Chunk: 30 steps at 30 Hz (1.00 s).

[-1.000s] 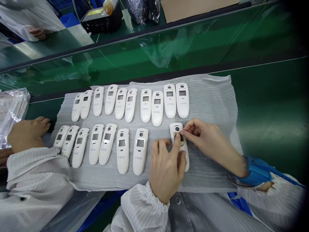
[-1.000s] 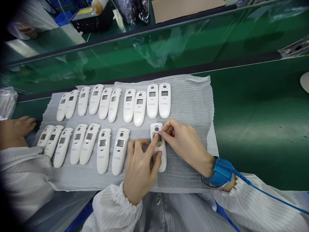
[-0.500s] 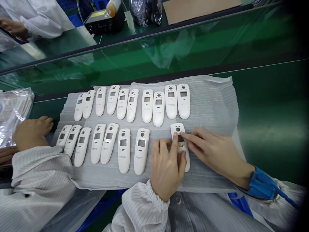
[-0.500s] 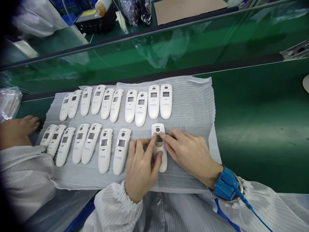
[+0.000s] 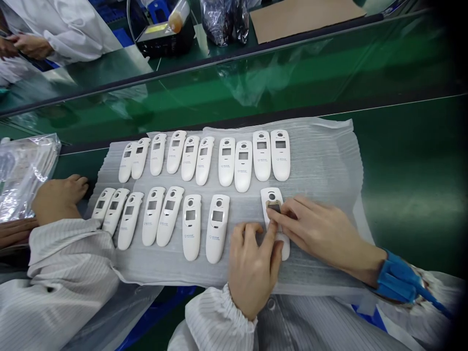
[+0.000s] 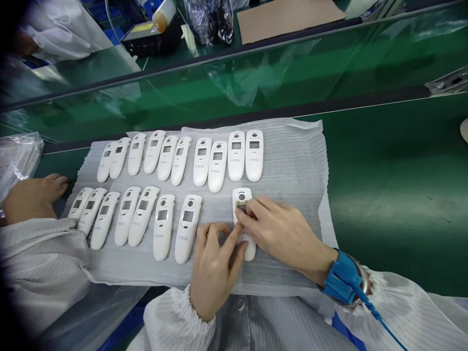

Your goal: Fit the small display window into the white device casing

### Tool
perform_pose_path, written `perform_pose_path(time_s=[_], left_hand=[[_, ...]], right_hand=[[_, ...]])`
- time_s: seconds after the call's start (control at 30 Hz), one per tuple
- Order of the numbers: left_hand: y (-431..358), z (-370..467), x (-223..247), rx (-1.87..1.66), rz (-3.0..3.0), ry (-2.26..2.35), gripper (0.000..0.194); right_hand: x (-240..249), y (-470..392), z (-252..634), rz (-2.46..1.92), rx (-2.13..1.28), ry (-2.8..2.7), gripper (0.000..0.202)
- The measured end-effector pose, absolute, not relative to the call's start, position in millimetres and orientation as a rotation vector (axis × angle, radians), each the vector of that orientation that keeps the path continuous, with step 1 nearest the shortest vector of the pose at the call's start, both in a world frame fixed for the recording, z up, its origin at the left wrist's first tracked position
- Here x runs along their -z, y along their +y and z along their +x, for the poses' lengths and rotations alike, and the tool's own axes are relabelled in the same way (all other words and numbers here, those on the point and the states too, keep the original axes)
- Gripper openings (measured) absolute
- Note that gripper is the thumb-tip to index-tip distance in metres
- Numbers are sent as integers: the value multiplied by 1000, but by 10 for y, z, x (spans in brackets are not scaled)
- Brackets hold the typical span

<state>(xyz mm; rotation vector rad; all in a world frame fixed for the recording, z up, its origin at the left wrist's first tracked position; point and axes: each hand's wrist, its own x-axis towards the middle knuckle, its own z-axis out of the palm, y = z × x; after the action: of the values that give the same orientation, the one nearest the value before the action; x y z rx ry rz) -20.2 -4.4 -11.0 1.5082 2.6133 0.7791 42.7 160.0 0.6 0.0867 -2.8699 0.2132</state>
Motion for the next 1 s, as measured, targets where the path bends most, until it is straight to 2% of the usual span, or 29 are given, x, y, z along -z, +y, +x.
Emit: perform_pose_path(time_s=[0.2, 0.37, 0.57, 0.67, 0.77, 0.87, 1.0], left_hand=[[-32, -178, 157, -922, 1521, 2693, 25], [-38, -147, 193, -970, 1505, 2681, 31], [-44, -178, 196, -985, 1507, 2659, 30], [-67, -212, 188, -970, 1496, 2649, 31], [-64, -116, 224, -977, 1387, 2666, 39], [-5, 30, 322, -1056, 1269, 2763, 48], [-111, -456, 237, -1135, 1325, 2852, 52]], right_hand=[[-35, 1690, 411, 337, -200, -2872, 21], [8, 1709, 446, 230, -388, -2886, 22], [26, 1706, 430, 368, -111, -2874, 22], [2, 1725, 438, 397, -140, -2909, 22], [-8, 1717, 485, -182, -501, -3000, 19], [7, 1657, 505, -769, -1017, -2971, 33], [2, 1540, 446, -930, -1515, -2850, 40]])
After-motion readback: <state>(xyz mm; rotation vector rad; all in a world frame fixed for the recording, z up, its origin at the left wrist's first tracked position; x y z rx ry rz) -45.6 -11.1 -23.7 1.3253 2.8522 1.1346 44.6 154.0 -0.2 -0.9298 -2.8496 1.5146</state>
